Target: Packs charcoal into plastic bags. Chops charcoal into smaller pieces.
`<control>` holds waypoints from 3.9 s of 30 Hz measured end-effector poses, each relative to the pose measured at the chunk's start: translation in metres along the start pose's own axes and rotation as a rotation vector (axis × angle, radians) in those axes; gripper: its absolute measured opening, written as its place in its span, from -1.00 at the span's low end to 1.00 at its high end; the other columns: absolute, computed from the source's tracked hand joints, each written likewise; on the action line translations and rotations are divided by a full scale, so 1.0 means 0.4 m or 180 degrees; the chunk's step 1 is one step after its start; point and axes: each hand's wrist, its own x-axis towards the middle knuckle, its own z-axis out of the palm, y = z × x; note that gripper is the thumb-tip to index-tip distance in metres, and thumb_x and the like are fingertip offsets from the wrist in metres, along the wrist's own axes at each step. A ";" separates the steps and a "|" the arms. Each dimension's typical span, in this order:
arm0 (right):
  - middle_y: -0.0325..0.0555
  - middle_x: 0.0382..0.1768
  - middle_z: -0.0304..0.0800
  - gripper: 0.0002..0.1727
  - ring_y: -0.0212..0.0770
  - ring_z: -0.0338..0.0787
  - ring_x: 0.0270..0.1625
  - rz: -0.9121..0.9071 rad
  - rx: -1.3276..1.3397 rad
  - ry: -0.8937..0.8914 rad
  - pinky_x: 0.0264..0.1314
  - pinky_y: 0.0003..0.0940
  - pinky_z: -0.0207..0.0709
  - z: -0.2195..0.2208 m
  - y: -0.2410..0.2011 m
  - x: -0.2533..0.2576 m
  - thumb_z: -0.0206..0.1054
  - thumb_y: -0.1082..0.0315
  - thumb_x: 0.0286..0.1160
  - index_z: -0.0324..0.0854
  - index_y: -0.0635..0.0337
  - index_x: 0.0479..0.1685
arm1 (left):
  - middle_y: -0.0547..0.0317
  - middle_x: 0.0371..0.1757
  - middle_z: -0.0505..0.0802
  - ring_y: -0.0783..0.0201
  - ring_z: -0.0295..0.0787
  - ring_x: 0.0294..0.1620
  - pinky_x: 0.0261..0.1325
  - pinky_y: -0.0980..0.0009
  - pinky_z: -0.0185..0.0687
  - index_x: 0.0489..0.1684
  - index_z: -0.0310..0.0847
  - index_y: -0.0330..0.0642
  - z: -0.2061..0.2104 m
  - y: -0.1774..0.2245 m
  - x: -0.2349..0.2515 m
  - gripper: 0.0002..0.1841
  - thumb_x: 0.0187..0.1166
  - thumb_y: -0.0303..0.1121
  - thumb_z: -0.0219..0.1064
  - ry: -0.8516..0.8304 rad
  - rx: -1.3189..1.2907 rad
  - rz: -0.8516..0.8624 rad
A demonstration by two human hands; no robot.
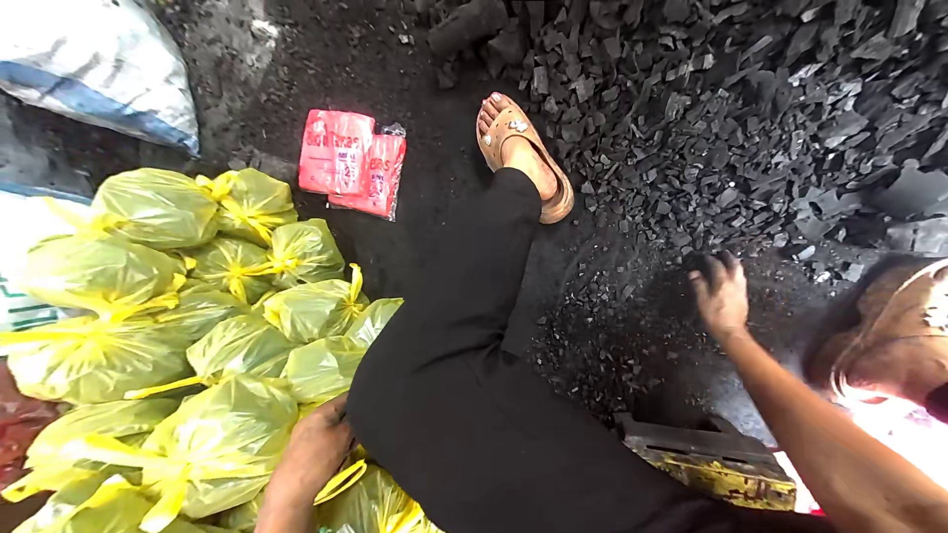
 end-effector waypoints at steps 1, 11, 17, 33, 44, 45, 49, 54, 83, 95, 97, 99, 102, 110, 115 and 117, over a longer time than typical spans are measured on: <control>0.61 0.80 -0.12 -0.26 0.60 -0.11 0.84 -0.0117 -0.0139 -0.0177 0.77 0.57 -0.19 0.047 -0.012 -0.013 0.24 0.14 0.73 0.17 0.39 0.79 | 0.18 -0.45 0.72 0.38 0.48 -0.56 -0.40 0.31 0.46 0.01 0.74 -0.25 0.000 -0.011 0.010 -0.82 0.74 -0.42 0.21 -0.0007 0.0004 0.0026; 0.08 0.90 0.00 -0.38 0.16 -0.20 0.95 -0.1736 -0.0501 -0.3728 0.94 0.13 -0.24 0.205 -0.145 -0.282 0.14 -0.01 0.80 0.38 0.02 0.76 | 0.13 -0.34 0.78 0.34 0.59 -0.46 -0.27 0.22 0.56 0.12 0.74 -0.22 0.003 -0.026 0.016 -0.77 0.74 -0.40 0.18 -0.0066 -0.0084 0.0098; 0.36 0.72 0.29 -0.53 0.41 0.24 0.78 -0.1580 0.0161 -0.1380 0.78 0.32 0.13 0.152 -0.165 -0.078 0.24 0.31 0.71 0.57 0.20 0.57 | -0.03 -0.15 0.85 0.20 0.74 -0.24 -0.02 0.02 0.62 0.14 0.75 -0.26 -0.003 -0.005 0.002 -0.75 0.70 -0.41 0.19 -0.0015 -0.0092 0.0132; 0.07 0.76 0.34 -0.53 0.12 0.29 0.81 -0.1791 -0.0018 -0.3555 0.84 0.08 0.13 0.164 -0.186 -0.335 0.19 0.28 0.77 0.56 -0.05 0.63 | 0.03 -0.32 0.75 0.28 0.58 -0.41 -0.21 0.17 0.55 0.12 0.70 -0.32 -0.016 0.011 -0.006 -0.80 0.69 -0.48 0.23 0.0018 0.0025 0.0058; 0.39 0.69 0.25 -0.06 0.38 0.71 0.35 -0.0369 -0.0653 -0.3215 0.39 0.29 0.58 0.179 -0.030 -0.335 0.53 -0.04 0.47 0.16 -0.09 0.85 | 0.12 -0.53 0.66 0.32 0.46 -0.59 -0.41 0.28 0.46 -0.11 0.70 -0.32 -0.007 0.031 -0.016 -0.87 0.72 -0.46 0.26 0.0102 0.0172 -0.0032; 0.38 0.71 0.23 -0.16 0.38 0.66 0.42 -0.0596 -0.0635 -0.3378 0.45 0.28 0.55 0.199 -0.064 -0.346 0.50 0.08 0.53 0.23 -0.01 0.81 | 0.10 -0.52 0.65 0.31 0.45 -0.57 -0.40 0.27 0.45 -0.11 0.69 -0.34 -0.006 0.032 -0.015 -0.87 0.73 -0.47 0.25 0.0080 0.0153 -0.0045; 0.32 0.75 0.24 -0.45 0.39 0.38 0.70 -0.1403 -0.0719 -0.4235 0.69 0.31 0.26 0.173 -0.192 -0.364 0.25 0.47 0.69 0.42 0.20 0.70 | 0.08 -0.45 0.65 0.34 0.46 -0.54 -0.37 0.31 0.46 0.01 0.66 -0.40 -0.003 0.037 -0.022 -0.83 0.73 -0.47 0.21 0.0048 0.0129 -0.0089; 0.23 0.47 0.64 -0.63 0.27 0.66 0.47 -0.1453 -0.0488 -0.3596 0.59 0.22 0.42 0.096 -0.161 -0.273 0.19 0.55 0.68 0.73 0.20 0.36 | 0.13 -0.45 0.66 0.38 0.47 -0.54 -0.37 0.33 0.46 0.00 0.67 -0.39 0.000 0.021 -0.015 -0.81 0.74 -0.46 0.17 -0.0007 0.0138 0.0039; 0.34 0.35 0.69 -0.23 0.37 0.66 0.44 -0.0320 -0.1295 -0.3822 0.45 0.38 0.46 0.214 -0.166 -0.342 0.51 0.17 0.46 0.31 0.07 0.70 | -0.06 -0.37 0.70 0.15 0.53 -0.42 -0.25 0.07 0.48 -0.03 0.69 -0.37 -0.023 0.046 -0.012 -0.86 0.71 -0.48 0.26 0.0061 0.0311 0.0033; 0.49 0.85 -0.16 -0.11 0.54 -0.13 0.86 0.0093 -0.0031 0.0387 0.76 0.60 -0.25 -0.027 0.176 -0.144 0.29 0.01 0.63 0.07 0.33 0.84 | 0.14 -0.47 0.65 0.36 0.43 -0.55 -0.38 0.31 0.42 -0.02 0.70 -0.33 -0.026 0.029 -0.006 -0.84 0.72 -0.48 0.20 -0.0012 0.0084 0.0040; 0.55 0.85 -0.30 -0.01 0.64 -0.29 0.85 -0.0195 -0.0473 -0.0165 0.66 0.78 -0.43 0.085 0.160 -0.228 0.36 0.03 0.58 -0.04 0.42 0.86 | 0.13 -0.46 0.66 0.35 0.43 -0.54 -0.37 0.31 0.42 0.00 0.71 -0.33 -0.028 0.034 -0.001 -0.83 0.73 -0.49 0.19 -0.0040 0.0113 0.0055; 0.55 0.84 -0.23 -0.05 0.59 -0.22 0.86 -0.0733 -0.0577 -0.1245 0.72 0.69 -0.31 0.175 0.078 -0.317 0.38 0.09 0.59 0.00 0.42 0.85 | 0.12 -0.45 0.67 0.35 0.45 -0.53 -0.35 0.30 0.43 0.02 0.72 -0.30 -0.030 0.038 0.000 -0.83 0.73 -0.48 0.21 -0.0053 0.0139 0.0025; 0.24 0.92 -0.26 -0.20 0.25 -0.21 0.94 -0.1352 -0.0306 -0.3449 0.91 0.28 -0.29 0.205 -0.058 -0.378 0.15 0.12 0.78 -0.09 0.07 0.94 | 0.12 -0.47 0.67 0.35 0.43 -0.55 -0.38 0.31 0.41 0.06 0.73 -0.27 -0.033 0.044 0.000 -0.82 0.75 -0.48 0.20 -0.0049 0.0146 -0.0038; 0.11 0.89 0.00 -0.34 0.27 -0.10 0.92 -0.2599 -0.0358 -0.2522 0.85 0.40 -0.20 0.258 -0.250 -0.195 0.30 0.21 0.69 0.32 -0.13 0.81 | 0.15 -0.44 0.72 0.35 0.46 -0.54 -0.36 0.31 0.43 0.25 0.72 -0.20 -0.030 0.031 0.011 -0.75 0.75 -0.44 0.21 -0.0110 0.0087 -0.0093; 0.12 0.92 -0.12 -0.28 0.16 -0.27 0.96 -0.2431 -0.0610 -0.3253 0.91 0.29 -0.41 0.327 -0.322 -0.297 0.18 0.28 0.76 0.08 0.28 0.86 | 0.23 -0.48 0.71 0.42 0.45 -0.59 -0.42 0.39 0.43 0.22 0.73 -0.18 -0.019 -0.007 0.028 -0.75 0.77 -0.40 0.18 -0.0136 0.0011 0.0065; 0.19 0.87 0.02 -0.35 0.25 -0.11 0.93 -0.2301 -0.0326 -0.4019 0.91 0.25 -0.30 0.263 -0.306 -0.356 0.10 0.52 0.73 0.13 0.33 0.83 | 0.23 -0.46 0.71 0.42 0.46 -0.58 -0.40 0.38 0.45 0.21 0.72 -0.20 -0.021 0.001 0.024 -0.74 0.77 -0.39 0.16 -0.0163 0.0033 0.0056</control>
